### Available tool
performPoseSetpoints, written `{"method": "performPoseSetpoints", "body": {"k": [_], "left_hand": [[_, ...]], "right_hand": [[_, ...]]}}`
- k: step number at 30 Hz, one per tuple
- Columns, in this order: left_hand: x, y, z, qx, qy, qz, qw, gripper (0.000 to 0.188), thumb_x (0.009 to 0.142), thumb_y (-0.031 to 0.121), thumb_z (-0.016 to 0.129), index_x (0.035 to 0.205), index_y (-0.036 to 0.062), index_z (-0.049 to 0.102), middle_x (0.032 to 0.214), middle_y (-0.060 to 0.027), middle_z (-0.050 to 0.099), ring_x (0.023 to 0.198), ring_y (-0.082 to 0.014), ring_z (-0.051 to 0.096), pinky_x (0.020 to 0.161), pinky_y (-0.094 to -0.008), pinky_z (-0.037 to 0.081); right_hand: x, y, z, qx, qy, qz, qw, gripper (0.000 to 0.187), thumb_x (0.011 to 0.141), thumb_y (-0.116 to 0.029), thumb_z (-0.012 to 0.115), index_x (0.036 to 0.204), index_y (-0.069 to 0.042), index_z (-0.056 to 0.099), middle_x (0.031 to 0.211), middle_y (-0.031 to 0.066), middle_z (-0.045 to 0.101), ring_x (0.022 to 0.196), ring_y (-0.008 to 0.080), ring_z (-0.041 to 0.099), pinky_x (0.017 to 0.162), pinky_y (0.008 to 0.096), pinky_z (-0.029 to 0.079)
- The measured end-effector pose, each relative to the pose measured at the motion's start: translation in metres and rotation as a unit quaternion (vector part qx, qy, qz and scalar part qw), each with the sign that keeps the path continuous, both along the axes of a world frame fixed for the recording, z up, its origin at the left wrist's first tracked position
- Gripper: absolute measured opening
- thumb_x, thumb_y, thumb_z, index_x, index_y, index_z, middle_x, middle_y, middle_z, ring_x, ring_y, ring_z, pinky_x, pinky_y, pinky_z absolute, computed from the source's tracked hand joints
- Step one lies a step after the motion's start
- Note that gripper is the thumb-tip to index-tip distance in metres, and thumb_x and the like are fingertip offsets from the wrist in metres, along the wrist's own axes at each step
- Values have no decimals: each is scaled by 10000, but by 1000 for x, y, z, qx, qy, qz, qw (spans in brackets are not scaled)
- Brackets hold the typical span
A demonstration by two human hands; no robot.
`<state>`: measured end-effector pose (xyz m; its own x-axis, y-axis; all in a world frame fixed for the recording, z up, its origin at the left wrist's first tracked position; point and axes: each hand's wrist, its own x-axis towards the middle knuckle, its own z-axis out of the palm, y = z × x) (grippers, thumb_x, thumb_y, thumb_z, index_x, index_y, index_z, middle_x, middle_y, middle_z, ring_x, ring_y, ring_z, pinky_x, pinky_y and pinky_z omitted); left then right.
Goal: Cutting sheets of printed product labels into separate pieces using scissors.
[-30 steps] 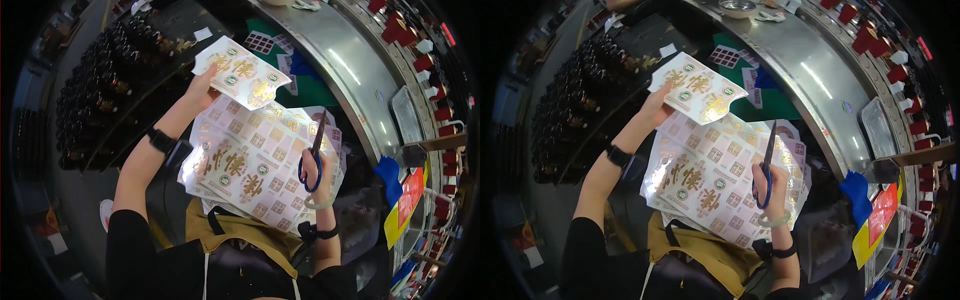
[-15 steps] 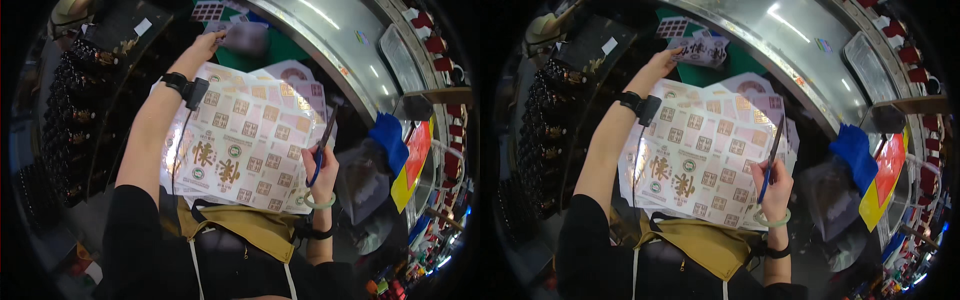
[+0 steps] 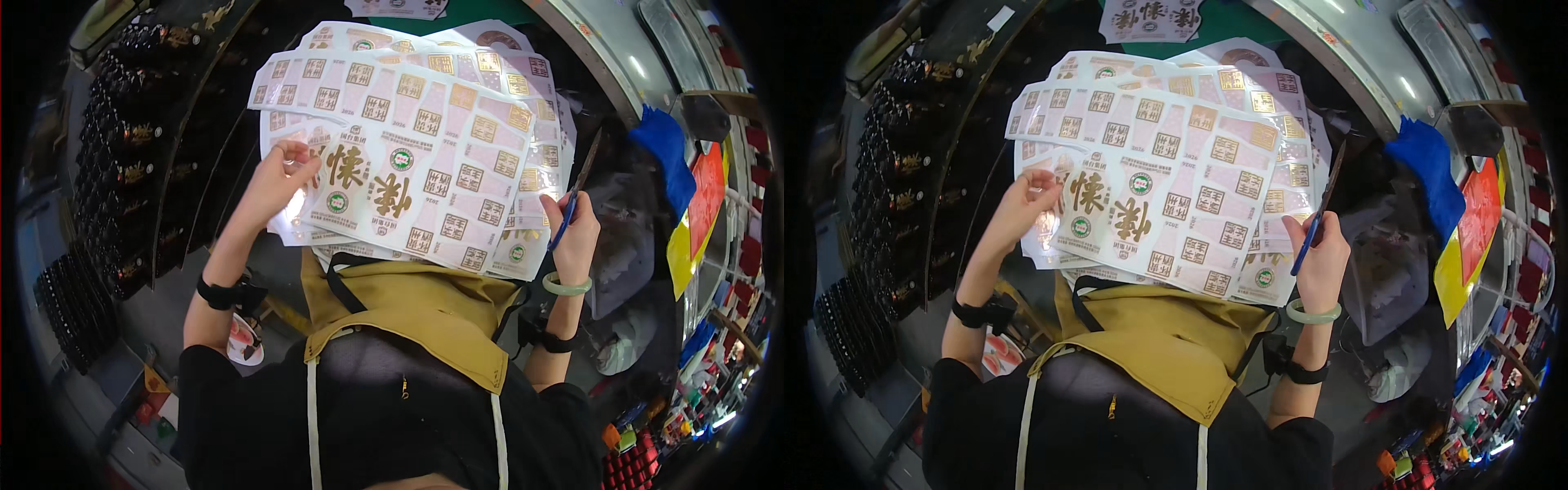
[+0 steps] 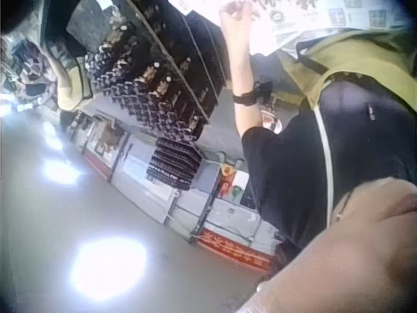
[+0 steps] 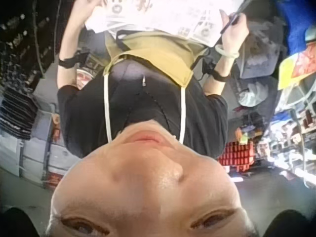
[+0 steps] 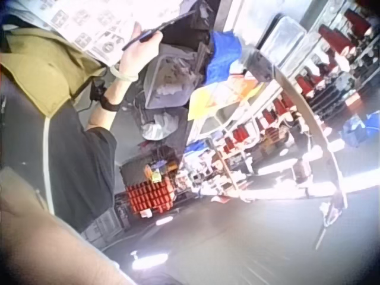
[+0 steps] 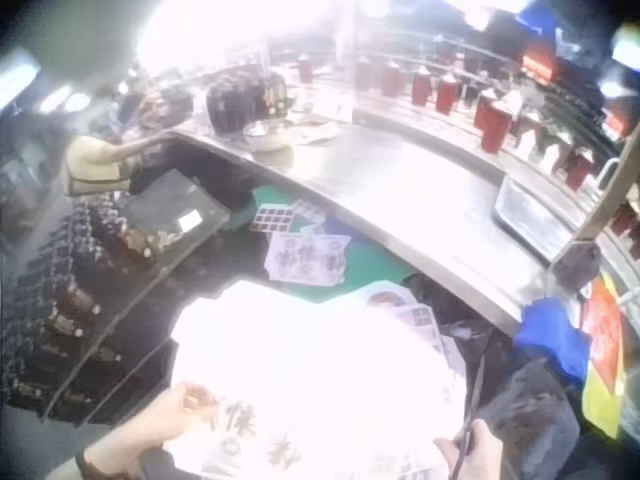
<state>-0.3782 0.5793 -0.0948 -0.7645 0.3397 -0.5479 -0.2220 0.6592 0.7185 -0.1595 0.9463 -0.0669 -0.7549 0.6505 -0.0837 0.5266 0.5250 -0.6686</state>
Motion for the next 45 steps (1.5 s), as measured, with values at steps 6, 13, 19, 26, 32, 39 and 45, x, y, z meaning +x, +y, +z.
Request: {"method": "performPoseSetpoints", "body": {"k": [6,13,19,26,32,39,45], "left_hand": [[39,2,3,-38,7,20,999,468,860,230,703,1164,-72,515,980,-106,610,836,-129,600,749,-256,491],[42,8,-8,-49,1,-54,997,490,868,258,706,1140,-94,501,947,-92,578,833,-107,553,732,-232,469],[49,6,-11,-28,50,-97,994,544,893,220,663,1236,-128,422,1080,-146,557,956,-176,550,838,-281,454],[57,18,36,84,-40,-99,991,639,905,110,594,1387,-150,263,1358,-274,460,1279,-262,459,1002,-332,407],[76,27,57,26,64,-100,993,621,868,66,562,1397,-120,295,1024,-326,624,979,-437,622,864,-430,490],[94,43,66,-35,106,-94,989,611,897,124,584,1349,-179,307,882,-355,602,853,-450,630,749,-438,498],[66,2,15,257,-226,113,933,520,930,1,509,1394,-39,277,1259,-170,561,1118,-158,566,918,-265,473]], "right_hand": [[4,-26,-9,-154,-20,-60,986,264,886,-145,688,832,43,511,660,82,604,595,118,626,522,271,480],[-8,-50,-17,-90,-101,-17,991,319,878,-217,698,836,43,517,667,137,613,569,216,612,536,331,469],[-5,-51,-26,-15,-101,9,995,377,853,-272,716,815,41,508,700,222,615,650,402,609,620,442,457],[-8,-49,-22,-17,-121,1,992,379,843,-281,725,828,43,531,708,221,619,658,395,610,624,433,460],[-6,-47,-25,-18,-117,16,993,379,846,-274,722,806,43,518,673,207,597,609,368,584,603,415,452],[-5,-44,-33,-1,-111,20,994,377,848,-267,720,796,46,516,661,213,598,591,370,584,588,414,450],[-10,-53,-8,-91,-61,-69,992,360,856,-240,728,789,43,516,613,124,604,523,178,584,525,339,454]]}}
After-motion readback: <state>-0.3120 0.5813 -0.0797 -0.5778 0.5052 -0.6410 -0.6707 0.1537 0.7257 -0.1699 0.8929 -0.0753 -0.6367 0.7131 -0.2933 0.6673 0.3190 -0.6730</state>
